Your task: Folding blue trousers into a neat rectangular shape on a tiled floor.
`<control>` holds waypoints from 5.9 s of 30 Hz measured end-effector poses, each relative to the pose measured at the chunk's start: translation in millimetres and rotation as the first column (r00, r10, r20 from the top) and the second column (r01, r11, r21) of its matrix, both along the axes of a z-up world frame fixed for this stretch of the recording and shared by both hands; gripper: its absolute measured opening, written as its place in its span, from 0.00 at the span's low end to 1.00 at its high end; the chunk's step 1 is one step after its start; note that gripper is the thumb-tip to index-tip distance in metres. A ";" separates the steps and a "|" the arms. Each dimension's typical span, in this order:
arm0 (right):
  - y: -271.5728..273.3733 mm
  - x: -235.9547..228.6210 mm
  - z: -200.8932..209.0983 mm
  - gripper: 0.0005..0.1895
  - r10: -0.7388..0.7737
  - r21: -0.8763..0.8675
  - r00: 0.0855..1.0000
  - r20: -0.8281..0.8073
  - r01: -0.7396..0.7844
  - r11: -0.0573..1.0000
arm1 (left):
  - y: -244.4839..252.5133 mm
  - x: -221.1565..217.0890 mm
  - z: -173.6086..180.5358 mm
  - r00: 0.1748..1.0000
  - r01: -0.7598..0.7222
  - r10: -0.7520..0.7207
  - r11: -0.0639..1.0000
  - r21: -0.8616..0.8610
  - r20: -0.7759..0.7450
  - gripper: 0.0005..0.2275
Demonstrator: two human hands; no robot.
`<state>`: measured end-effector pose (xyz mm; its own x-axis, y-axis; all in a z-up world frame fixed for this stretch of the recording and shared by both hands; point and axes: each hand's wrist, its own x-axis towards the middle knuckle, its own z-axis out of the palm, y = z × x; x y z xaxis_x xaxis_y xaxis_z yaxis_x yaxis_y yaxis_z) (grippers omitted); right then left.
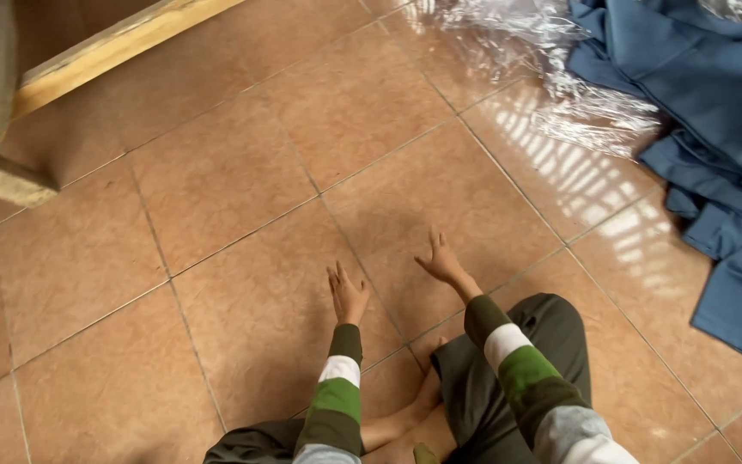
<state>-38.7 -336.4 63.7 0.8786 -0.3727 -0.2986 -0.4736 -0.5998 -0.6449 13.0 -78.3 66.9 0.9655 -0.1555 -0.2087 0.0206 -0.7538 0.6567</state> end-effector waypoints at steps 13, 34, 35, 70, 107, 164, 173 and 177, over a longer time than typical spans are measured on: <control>-291.8 -85.2 7.9 0.40 -0.447 -0.076 0.894 0.021 0.448 0.891 | -225.4 -14.4 57.9 0.922 0.360 -0.365 0.931 -0.060 -0.132 0.41; -535.1 -275.1 50.2 0.55 -0.828 0.062 0.481 0.288 0.854 0.517 | -502.0 -134.8 50.8 0.715 0.598 -0.684 0.704 -0.383 -0.142 0.36; -545.0 -280.9 40.9 0.55 -0.836 0.089 0.448 0.317 0.863 0.497 | -505.0 -138.1 48.4 0.711 0.597 -0.688 0.700 -0.392 -0.146 0.35; -185.3 -20.1 94.9 0.25 -0.060 0.393 0.904 0.423 -0.123 0.911 | -247.6 41.1 -50.3 0.998 0.024 -0.016 0.992 -0.128 0.063 0.28; 228.8 77.9 300.6 0.09 -0.078 0.951 0.959 0.274 -0.258 0.169 | 147.9 -3.5 262.6 0.860 -0.060 0.345 0.800 -0.597 0.376 0.14; 230.3 -25.7 403.0 0.24 0.289 -0.061 0.503 0.814 -0.422 0.905 | 150.7 -65.9 416.4 0.895 0.307 -0.078 0.820 -0.482 0.438 0.17; 210.5 -11.0 363.9 0.19 0.378 -0.131 0.642 0.667 -0.398 0.908 | 161.9 -41.3 414.5 0.843 0.011 0.108 0.976 -0.217 0.526 0.13; 195.5 -5.5 318.5 0.25 0.242 0.118 0.806 0.540 -0.357 0.927 | 180.8 -36.9 418.8 0.648 0.030 0.196 0.959 -0.281 0.736 0.10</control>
<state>-44.2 -140.8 382.2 0.9822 -0.0466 0.1818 0.1369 -0.4848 -0.8639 -23.9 102.5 485.7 0.7797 -0.0027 0.6261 -0.5090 -0.5852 0.6313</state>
